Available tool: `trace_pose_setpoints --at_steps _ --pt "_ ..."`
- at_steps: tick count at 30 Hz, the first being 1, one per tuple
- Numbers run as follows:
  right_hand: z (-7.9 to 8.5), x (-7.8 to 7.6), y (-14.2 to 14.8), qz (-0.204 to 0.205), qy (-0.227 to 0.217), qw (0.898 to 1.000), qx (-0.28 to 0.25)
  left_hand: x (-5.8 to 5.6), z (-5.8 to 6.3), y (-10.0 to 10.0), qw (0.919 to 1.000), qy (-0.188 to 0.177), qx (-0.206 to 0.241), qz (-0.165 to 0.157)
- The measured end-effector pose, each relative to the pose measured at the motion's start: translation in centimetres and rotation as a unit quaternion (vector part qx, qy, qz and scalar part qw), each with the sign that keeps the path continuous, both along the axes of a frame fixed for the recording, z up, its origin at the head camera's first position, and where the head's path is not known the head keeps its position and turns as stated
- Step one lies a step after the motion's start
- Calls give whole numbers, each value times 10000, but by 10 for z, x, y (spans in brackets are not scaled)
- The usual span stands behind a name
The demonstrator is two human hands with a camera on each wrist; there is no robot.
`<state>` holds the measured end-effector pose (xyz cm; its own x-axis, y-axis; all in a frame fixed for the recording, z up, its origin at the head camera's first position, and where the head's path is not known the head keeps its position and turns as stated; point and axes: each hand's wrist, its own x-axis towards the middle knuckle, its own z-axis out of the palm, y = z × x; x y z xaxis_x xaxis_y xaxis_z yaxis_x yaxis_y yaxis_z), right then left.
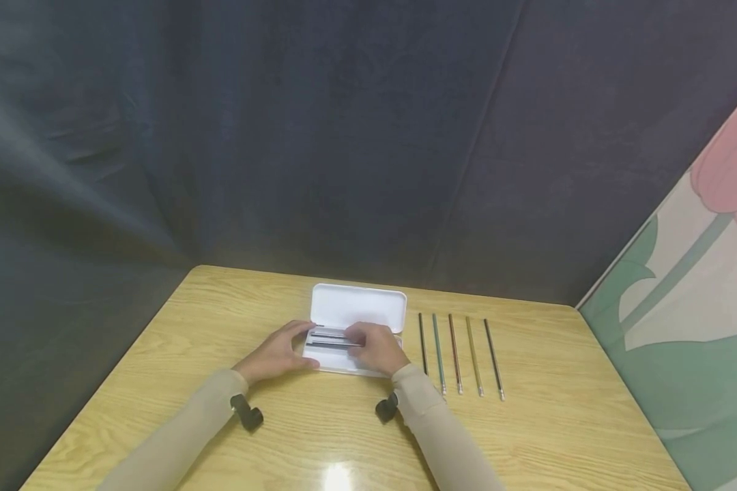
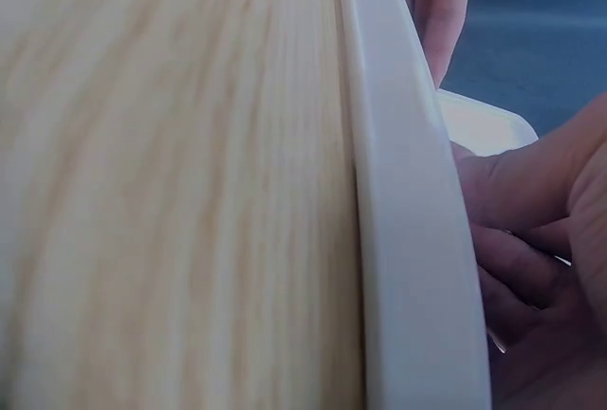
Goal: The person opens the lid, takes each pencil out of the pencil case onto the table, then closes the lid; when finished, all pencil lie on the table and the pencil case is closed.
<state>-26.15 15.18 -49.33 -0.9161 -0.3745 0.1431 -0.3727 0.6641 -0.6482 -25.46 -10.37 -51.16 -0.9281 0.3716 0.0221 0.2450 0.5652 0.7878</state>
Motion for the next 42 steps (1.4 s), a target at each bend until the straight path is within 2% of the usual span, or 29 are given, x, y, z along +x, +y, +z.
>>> trace_pose_setpoints --at_steps 15,23,35,42 --pt "8 -1 -4 536 -107 9970 547 -1 -1 -1 10000 -62 35 -48" --pt "6 0 -5 585 115 9972 441 0 -1 0 10000 -76 4 9" --pt "5 1 -5 291 322 9990 108 0 0 0 10000 -81 1 50" --pt "11 3 -7 -329 171 9983 -443 0 0 0 9999 -76 -48 74"
